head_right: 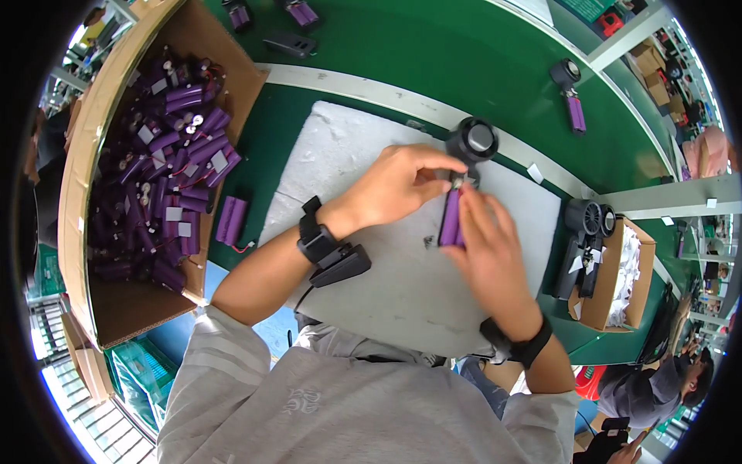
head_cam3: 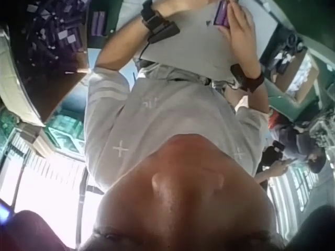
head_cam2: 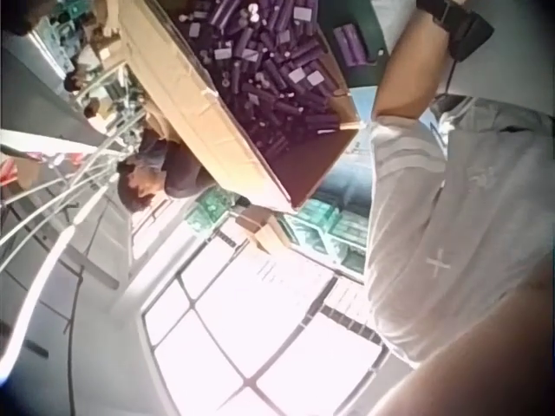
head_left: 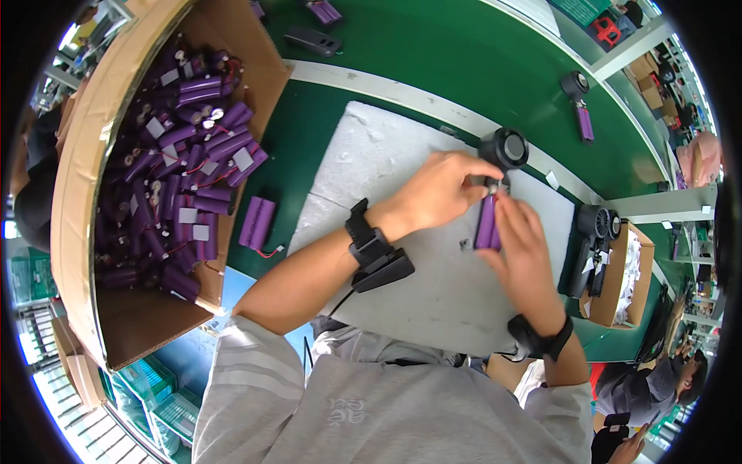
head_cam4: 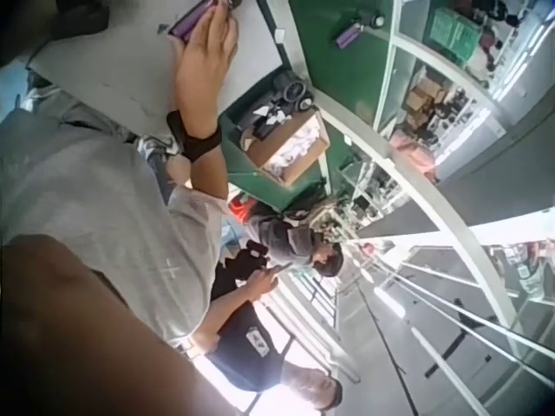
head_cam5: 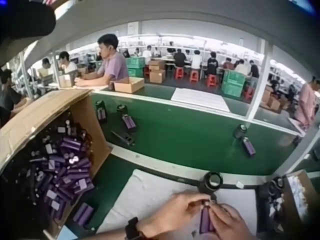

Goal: The person connects a battery pack to a circuit board inside a handheld fan housing and fits the batteries into the casing. After checking the connection, they set the assembled fan on the workbench and repeat the process with another unit.

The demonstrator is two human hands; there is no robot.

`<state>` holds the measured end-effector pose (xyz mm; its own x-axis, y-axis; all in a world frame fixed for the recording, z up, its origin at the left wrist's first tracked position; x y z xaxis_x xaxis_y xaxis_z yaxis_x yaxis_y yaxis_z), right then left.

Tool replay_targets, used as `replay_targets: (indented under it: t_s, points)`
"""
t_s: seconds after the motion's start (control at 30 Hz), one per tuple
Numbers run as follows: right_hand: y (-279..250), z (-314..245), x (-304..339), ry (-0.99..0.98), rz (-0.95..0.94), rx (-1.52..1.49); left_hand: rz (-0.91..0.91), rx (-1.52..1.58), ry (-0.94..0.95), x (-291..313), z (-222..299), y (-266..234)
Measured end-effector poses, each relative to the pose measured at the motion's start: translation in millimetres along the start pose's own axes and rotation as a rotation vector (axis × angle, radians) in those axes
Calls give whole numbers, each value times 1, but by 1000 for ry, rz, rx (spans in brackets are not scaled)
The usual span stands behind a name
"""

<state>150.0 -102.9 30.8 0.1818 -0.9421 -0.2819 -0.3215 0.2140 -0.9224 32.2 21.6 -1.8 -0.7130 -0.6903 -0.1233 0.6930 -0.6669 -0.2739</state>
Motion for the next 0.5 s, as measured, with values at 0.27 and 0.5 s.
replay_targets:
  t_s: [0.27,0.5]
  points:
    - [19,114,-107,54,-51,59,157,-90,76,-10,1,-6]
    - [24,175,-153,214,-6,209,143,-31,109,-10,-13,-6]
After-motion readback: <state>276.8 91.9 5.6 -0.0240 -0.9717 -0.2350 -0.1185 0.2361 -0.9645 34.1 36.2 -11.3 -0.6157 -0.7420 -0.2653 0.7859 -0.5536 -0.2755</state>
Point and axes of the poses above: each hand's wrist, its own x-axis away from the middle knuckle, its own y-axis out of the palm, z = x × y, the point moved 4 cm from there along -x, towards the middle knuckle, and after that the axes turned 7 degrees about z, right-handed, at the moved point
